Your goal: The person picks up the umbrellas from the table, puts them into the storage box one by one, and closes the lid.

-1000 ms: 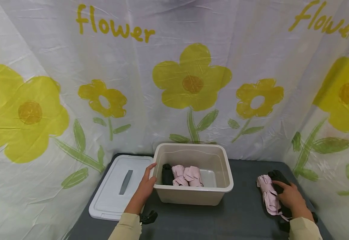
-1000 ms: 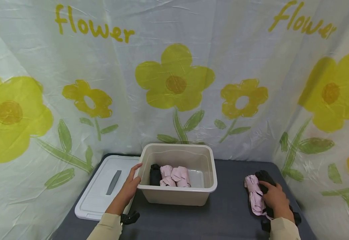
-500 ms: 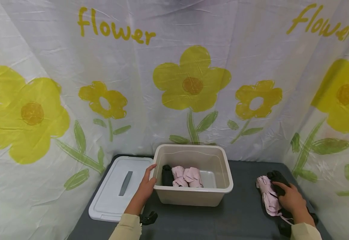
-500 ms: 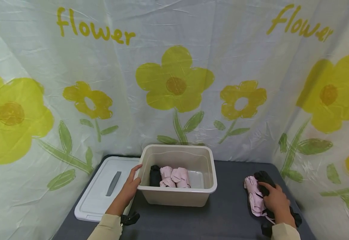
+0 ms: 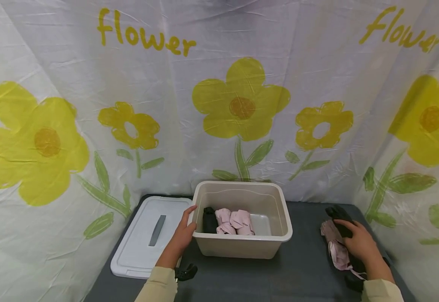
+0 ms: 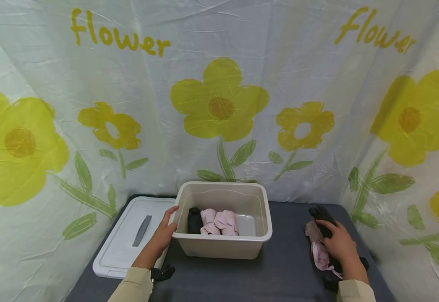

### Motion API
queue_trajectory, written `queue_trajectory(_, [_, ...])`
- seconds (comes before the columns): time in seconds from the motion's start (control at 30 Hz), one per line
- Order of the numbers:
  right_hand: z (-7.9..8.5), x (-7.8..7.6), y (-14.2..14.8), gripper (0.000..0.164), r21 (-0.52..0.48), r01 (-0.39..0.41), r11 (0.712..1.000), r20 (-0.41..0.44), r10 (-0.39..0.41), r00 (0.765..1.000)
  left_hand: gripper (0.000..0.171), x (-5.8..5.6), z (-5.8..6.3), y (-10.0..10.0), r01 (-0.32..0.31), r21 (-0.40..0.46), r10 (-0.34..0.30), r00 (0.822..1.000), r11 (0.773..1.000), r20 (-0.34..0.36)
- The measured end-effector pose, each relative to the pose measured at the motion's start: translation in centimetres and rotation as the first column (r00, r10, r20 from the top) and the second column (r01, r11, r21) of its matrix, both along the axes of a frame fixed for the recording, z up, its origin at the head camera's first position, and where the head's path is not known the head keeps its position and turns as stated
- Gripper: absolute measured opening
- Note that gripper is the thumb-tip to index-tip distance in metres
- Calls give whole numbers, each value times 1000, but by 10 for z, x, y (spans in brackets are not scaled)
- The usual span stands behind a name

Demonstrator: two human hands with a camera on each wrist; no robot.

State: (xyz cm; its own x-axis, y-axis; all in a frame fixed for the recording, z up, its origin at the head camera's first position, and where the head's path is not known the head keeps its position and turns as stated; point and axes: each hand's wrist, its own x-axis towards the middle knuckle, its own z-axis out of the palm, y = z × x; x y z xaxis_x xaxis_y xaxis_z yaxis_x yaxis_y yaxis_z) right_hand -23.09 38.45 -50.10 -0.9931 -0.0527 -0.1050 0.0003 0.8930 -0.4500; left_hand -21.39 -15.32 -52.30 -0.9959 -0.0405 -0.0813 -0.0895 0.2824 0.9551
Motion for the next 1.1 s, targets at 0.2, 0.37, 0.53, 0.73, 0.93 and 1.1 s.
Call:
queue_trajectory(0.2, [14,3,-12,59,-15,-30,999,-36,29,999,61,-2,-1,-1,2,-1,-2,1000,1000,15])
queue_trajectory(0.37, [28,3,-23,59,-28,-55,998,-82,53,995,62,-3,0,-2,17,-4,-17,1000,1000,4])
queue_trajectory(0.53, [38,3,-33,59,-24,-74,997,-125,71,990,62,-3,1,-3,30,10,-30,1000,999,-8])
queue_trajectory(0.73, [51,1,-45,56,-30,-99,995,-160,93,983,61,-2,-1,0,5,13,-4,1000,1000,-28])
queue_trajectory(0.93, [65,0,-61,58,-45,-109,993,-150,101,983,59,-2,-2,4,-37,5,37,999,999,-28])
queue_trajectory(1.1, [73,-1,-75,58,-59,-124,991,-154,114,981,58,-1,-4,4,-47,8,47,999,999,-4])
